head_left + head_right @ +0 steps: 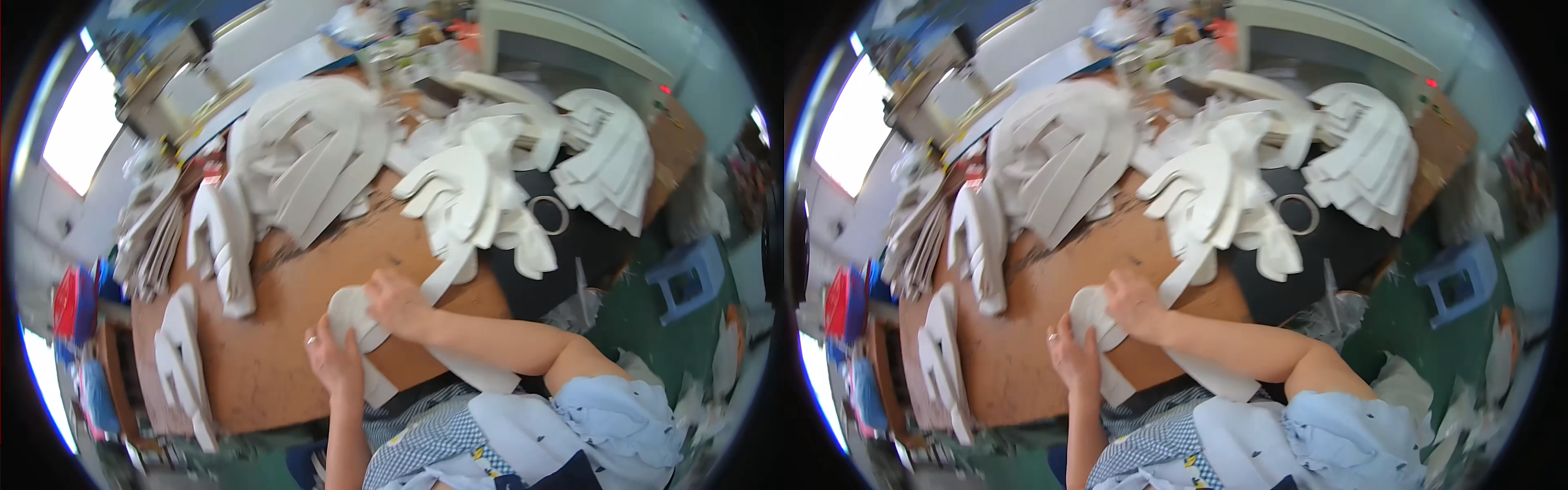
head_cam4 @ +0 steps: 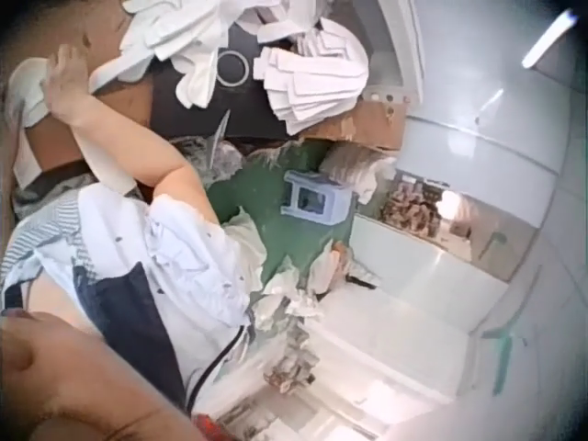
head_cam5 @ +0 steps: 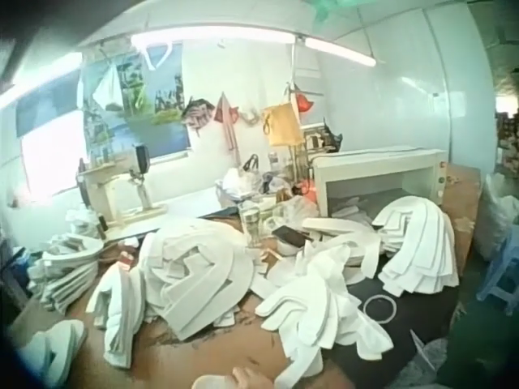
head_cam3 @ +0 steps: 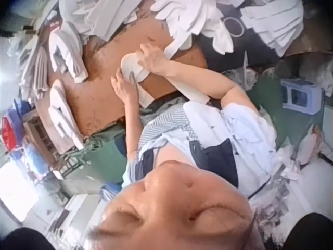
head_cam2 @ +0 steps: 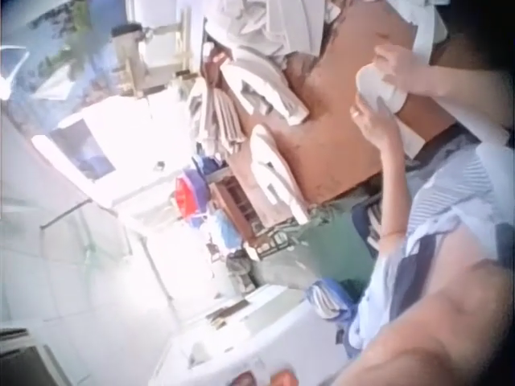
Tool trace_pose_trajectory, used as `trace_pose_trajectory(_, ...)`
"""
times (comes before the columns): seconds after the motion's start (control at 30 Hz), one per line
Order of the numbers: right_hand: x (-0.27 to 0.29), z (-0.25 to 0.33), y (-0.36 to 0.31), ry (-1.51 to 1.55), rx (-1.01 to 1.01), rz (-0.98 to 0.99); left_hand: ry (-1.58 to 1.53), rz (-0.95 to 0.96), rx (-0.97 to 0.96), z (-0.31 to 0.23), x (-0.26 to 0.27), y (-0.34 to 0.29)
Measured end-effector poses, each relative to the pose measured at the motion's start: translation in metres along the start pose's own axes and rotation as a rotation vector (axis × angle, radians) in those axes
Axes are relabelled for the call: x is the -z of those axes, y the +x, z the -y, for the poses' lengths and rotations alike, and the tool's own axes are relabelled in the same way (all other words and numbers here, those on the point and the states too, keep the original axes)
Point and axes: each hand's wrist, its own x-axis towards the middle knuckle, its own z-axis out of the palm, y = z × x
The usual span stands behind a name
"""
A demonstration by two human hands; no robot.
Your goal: Preparing white foam shoe components by peeling off layers and stacking them on a workbench.
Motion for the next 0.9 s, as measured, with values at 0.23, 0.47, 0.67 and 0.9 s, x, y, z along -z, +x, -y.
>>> trace_pose_trajectory(0.23, 0.000, -0.002, 0.009, 0.154, -0.017, -0.095, 0.082, -0.156, -0.144, 0.005, -0.003, -0.001)
trace_pose_trajectory(0.47, 0.003, -0.002, 0.008, 0.250, -0.018, -0.113, 0.010, -0.238, -0.174, 0.009, -0.006, -0.004)
trace_pose_trajectory(0.67, 0.013, 0.001, 0.009, 0.230, -0.038, -0.064, -0.118, -0.135, -0.016, 0.012, 0.002, 0.000)
trace_pose_trajectory(0.9, 0.014, -0.004, 0.011, 0.292, 0.133, -0.099, -0.460, 0.035, 0.248, 0.020, 0.013, 0.019)
